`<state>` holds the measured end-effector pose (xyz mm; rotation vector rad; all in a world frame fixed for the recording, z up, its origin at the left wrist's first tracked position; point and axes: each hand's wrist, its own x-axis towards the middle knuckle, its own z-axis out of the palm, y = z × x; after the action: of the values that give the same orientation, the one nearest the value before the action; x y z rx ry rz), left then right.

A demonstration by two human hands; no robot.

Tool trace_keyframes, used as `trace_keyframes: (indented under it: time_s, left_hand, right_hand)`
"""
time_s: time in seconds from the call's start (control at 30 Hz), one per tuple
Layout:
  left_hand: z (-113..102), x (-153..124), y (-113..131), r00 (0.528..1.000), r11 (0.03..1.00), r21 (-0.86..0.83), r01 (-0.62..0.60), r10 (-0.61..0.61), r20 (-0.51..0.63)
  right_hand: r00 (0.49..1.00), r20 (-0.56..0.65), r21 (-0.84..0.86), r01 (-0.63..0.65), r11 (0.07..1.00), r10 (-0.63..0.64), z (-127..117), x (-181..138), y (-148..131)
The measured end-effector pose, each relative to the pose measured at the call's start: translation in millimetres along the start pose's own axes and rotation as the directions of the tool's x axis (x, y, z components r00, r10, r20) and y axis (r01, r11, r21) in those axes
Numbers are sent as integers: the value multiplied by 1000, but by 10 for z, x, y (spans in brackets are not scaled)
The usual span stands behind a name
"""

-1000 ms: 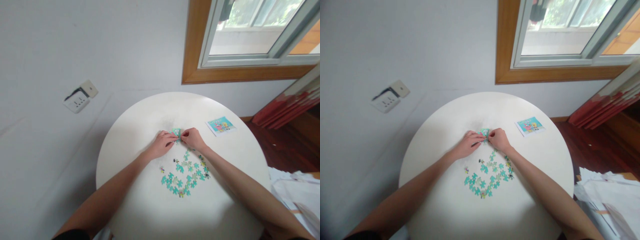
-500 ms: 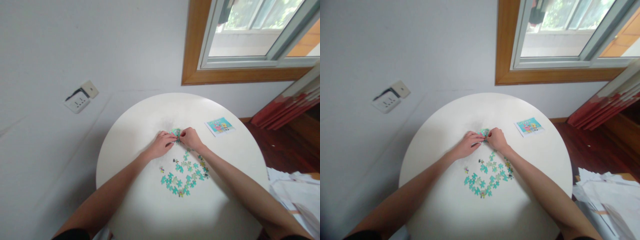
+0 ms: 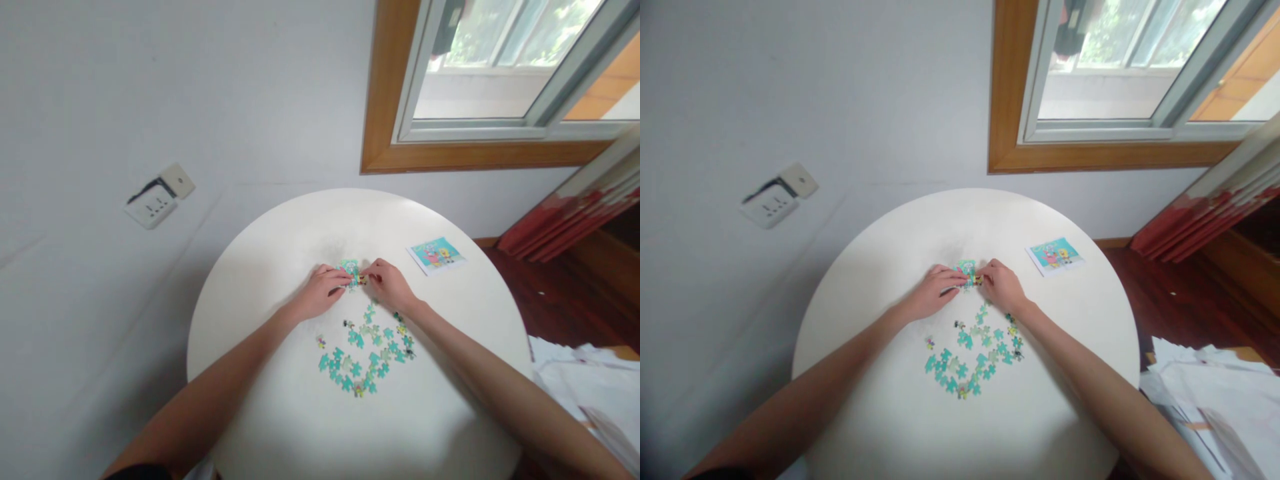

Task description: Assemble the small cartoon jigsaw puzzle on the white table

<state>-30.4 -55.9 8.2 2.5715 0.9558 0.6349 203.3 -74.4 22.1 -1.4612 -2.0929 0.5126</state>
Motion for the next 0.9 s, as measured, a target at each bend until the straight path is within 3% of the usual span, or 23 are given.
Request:
trace_keyframes:
  time_s: [0.13,0.47,0.9]
  left_hand:
    - [2,-2,-6,1000,1000,-9,-7,7,-11]
    - [-15,0,0,1000,1000,0,-16,16,-15]
    - [19,14,-92,999,1000,1,-26,26,-18]
  right_hand:
    - [989,100,-35,112,993,-108,-1,-108,5]
    - [983,168,-151,104,983,-78,-26,-99,-86]
    - [982,190,-183,50,982,-15,-47,-64,-110]
